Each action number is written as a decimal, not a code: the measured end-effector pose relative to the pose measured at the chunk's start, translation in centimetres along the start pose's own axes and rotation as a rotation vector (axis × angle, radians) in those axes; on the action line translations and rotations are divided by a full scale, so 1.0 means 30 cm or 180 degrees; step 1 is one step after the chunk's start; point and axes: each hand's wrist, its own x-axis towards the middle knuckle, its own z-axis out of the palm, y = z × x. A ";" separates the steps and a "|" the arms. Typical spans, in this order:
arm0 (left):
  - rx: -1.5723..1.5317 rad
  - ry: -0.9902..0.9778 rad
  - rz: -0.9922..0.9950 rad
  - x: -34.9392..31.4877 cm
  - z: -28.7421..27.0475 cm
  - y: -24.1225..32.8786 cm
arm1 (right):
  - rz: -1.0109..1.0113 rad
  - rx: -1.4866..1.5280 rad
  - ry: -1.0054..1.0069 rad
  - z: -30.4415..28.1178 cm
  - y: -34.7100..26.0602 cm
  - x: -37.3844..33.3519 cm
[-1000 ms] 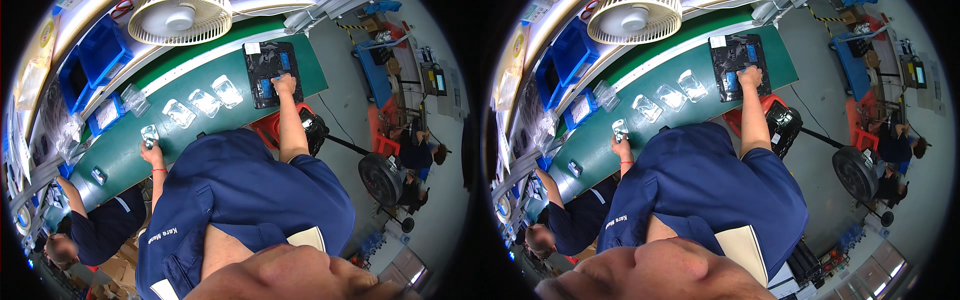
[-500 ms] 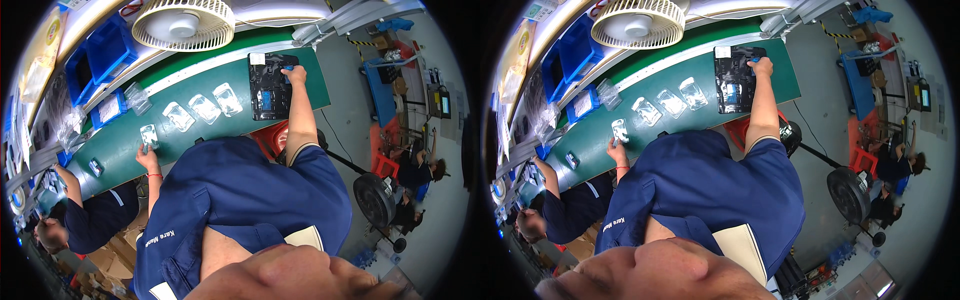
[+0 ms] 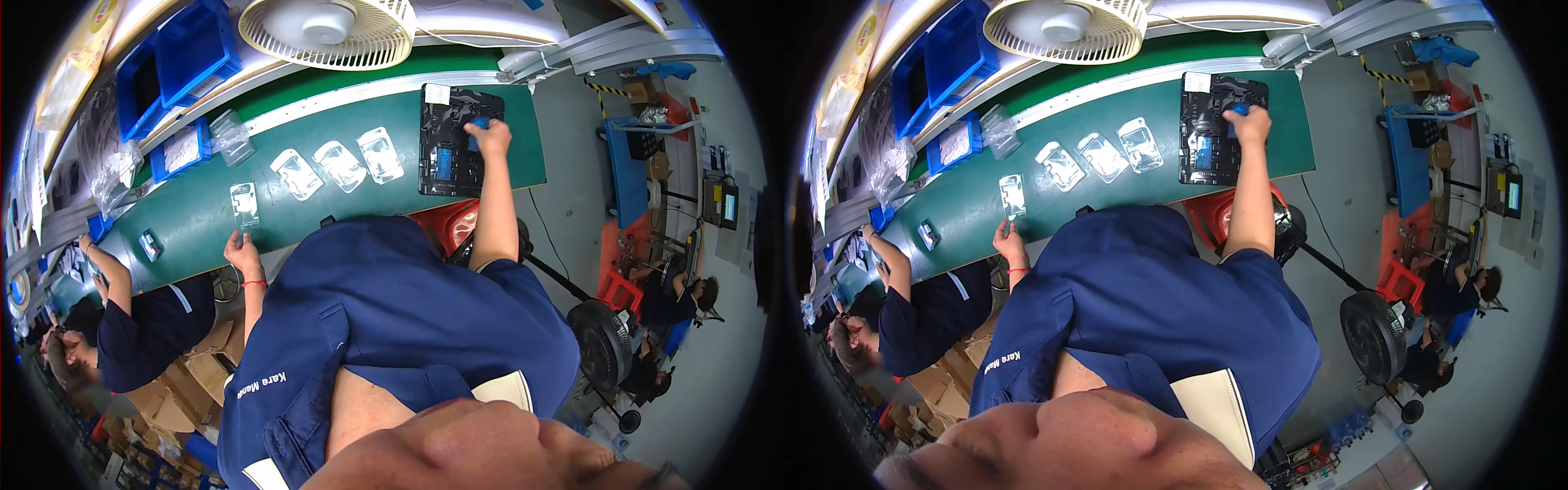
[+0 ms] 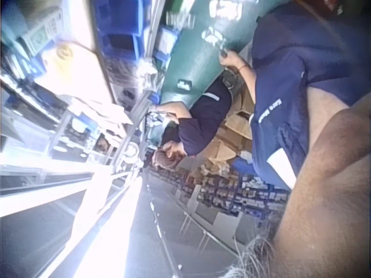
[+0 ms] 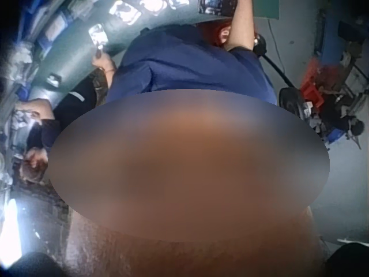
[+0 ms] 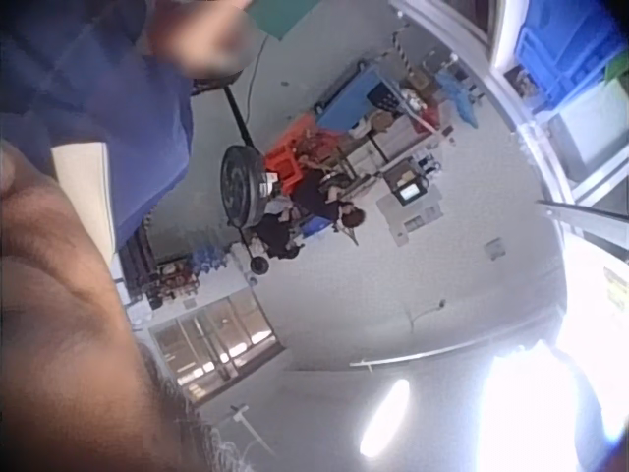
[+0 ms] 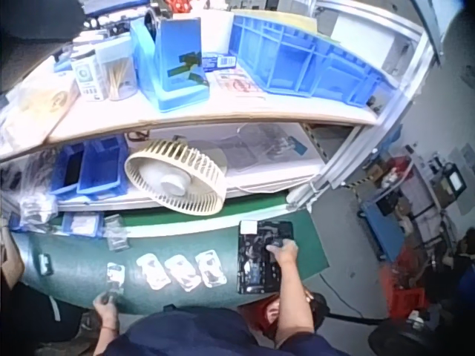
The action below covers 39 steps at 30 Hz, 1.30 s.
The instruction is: The person retrieves small electronic components from a black tray and places them into clear plastic clamshell packaging on a green workbench. They then place the packaged items into a cardboard box and move the empty tray to a stack.
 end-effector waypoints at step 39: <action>-0.3940 -0.4092 -0.0852 -0.046 -0.043 0.284 | -0.1715 0.0962 -0.3819 0.608 -0.738 -0.787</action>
